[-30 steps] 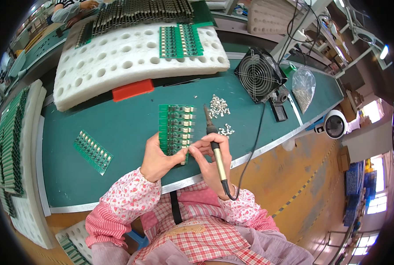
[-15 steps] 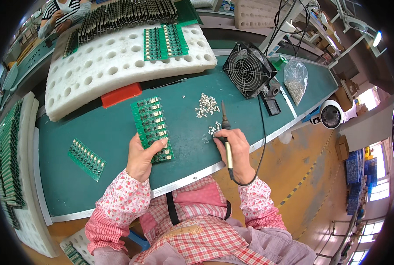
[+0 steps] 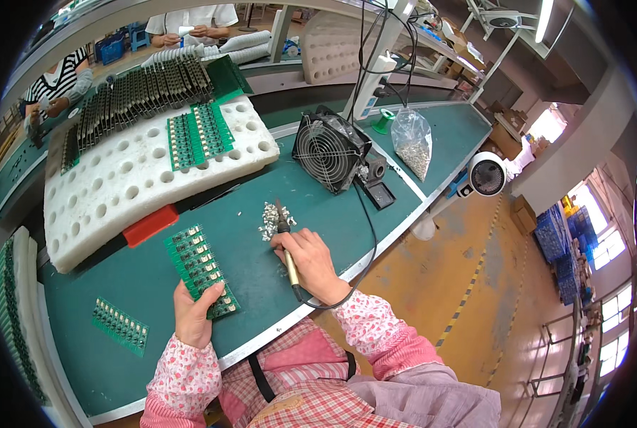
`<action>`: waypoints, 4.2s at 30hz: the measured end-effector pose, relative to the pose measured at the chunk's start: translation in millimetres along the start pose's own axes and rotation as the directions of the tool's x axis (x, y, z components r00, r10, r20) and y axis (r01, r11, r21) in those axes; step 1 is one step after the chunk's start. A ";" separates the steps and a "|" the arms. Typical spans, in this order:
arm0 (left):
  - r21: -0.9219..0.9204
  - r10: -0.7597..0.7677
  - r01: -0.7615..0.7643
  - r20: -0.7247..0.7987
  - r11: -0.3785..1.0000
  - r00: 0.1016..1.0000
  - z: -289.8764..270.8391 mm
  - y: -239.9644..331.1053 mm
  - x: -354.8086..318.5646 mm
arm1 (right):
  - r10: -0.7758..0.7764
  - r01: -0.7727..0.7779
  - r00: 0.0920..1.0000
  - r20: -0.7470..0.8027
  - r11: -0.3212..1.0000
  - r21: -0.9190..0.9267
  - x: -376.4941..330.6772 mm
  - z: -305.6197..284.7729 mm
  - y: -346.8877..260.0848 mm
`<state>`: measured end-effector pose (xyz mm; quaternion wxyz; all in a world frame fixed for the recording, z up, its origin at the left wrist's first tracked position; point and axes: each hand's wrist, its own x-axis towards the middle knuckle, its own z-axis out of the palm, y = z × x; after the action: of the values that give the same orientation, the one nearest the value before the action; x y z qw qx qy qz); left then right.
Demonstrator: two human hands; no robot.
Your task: The person solders components onto a circuit board using a soldering iron and solder wire, inserts metal components into another circuit board by hand, and solders them in place with the soldering iron.
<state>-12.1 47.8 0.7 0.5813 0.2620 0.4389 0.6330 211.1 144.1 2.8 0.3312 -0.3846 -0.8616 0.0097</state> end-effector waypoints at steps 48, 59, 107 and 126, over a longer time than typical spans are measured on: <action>-0.028 0.176 -0.174 0.086 0.984 0.981 14.6 -11.4 -4.1 | 0.535 -0.383 0.805 0.256 0.140 0.913 -13.4 9.8 -98.6; 0.123 0.244 -0.249 0.059 0.961 0.968 12.5 -10.1 -7.0 | 0.507 -0.309 0.850 0.141 0.265 0.913 -13.7 19.6 -107.5; -0.153 -0.010 0.012 0.014 0.988 1.000 1.5 4.6 3.7 | 0.041 -0.042 0.999 -0.010 0.996 -0.080 -8.8 -2.4 -4.4; -0.197 -0.020 0.062 0.211 0.978 0.977 0.3 3.9 3.7 | -0.029 0.028 0.999 0.019 0.999 0.017 -1.2 -0.4 -37.3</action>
<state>-14.5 51.7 3.6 0.6606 0.2569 0.3146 0.6314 187.5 117.0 12.5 0.3263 -0.3694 -0.8700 0.0161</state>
